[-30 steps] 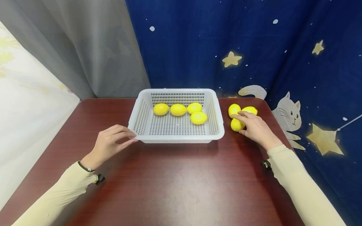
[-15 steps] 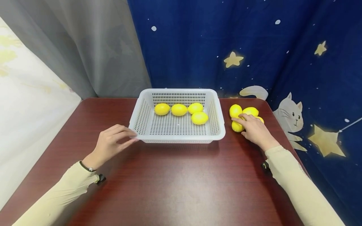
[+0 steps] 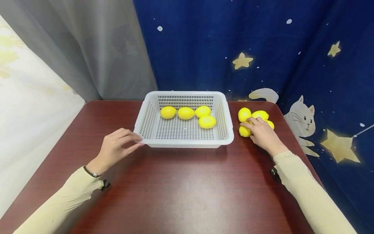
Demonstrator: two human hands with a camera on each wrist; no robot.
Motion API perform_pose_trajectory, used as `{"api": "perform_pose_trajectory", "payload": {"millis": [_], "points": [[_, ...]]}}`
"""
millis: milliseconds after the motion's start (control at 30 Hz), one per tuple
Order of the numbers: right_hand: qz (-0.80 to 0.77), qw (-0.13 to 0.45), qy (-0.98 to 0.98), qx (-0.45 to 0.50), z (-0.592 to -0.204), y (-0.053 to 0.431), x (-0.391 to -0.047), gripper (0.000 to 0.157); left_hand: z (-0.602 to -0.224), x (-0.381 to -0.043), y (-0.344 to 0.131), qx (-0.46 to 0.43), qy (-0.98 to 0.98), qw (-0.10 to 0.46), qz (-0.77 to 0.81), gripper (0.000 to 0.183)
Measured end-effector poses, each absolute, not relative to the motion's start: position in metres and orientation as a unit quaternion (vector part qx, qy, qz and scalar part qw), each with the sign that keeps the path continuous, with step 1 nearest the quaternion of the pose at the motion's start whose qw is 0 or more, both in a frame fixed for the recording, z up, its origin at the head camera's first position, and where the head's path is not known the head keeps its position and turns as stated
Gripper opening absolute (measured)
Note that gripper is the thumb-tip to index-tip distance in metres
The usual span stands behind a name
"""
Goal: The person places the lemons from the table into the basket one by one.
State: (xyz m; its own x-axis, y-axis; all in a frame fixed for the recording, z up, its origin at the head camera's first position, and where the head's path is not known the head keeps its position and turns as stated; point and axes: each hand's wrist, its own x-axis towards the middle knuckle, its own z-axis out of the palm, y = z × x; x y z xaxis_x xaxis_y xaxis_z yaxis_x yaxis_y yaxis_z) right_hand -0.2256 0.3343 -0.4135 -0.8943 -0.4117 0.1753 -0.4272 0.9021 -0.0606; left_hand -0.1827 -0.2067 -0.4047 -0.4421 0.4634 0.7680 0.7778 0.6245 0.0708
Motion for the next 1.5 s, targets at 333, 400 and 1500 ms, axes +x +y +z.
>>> {"api": "perform_pose_trajectory", "payload": {"millis": [333, 400, 1500], "points": [[0.037, 0.095, -0.97, 0.222, -0.415, 0.3339, -0.2283, 0.06, -0.4046, -0.1838, -0.206, -0.371, -0.824, 0.372, -0.212, 0.022], [0.025, 0.096, -0.97, 0.222, -0.4146, 0.3339, -0.2286, 0.06, -0.4045, -0.1836, -0.206, -0.371, -0.824, 0.372, -0.212, 0.022], [-0.004, 0.128, -0.962, 0.241, -0.4076, 0.3297, -0.2242, 0.064, -0.4058, -0.1809, -0.2062, -0.364, -0.828, 0.369, -0.213, 0.023]]}}
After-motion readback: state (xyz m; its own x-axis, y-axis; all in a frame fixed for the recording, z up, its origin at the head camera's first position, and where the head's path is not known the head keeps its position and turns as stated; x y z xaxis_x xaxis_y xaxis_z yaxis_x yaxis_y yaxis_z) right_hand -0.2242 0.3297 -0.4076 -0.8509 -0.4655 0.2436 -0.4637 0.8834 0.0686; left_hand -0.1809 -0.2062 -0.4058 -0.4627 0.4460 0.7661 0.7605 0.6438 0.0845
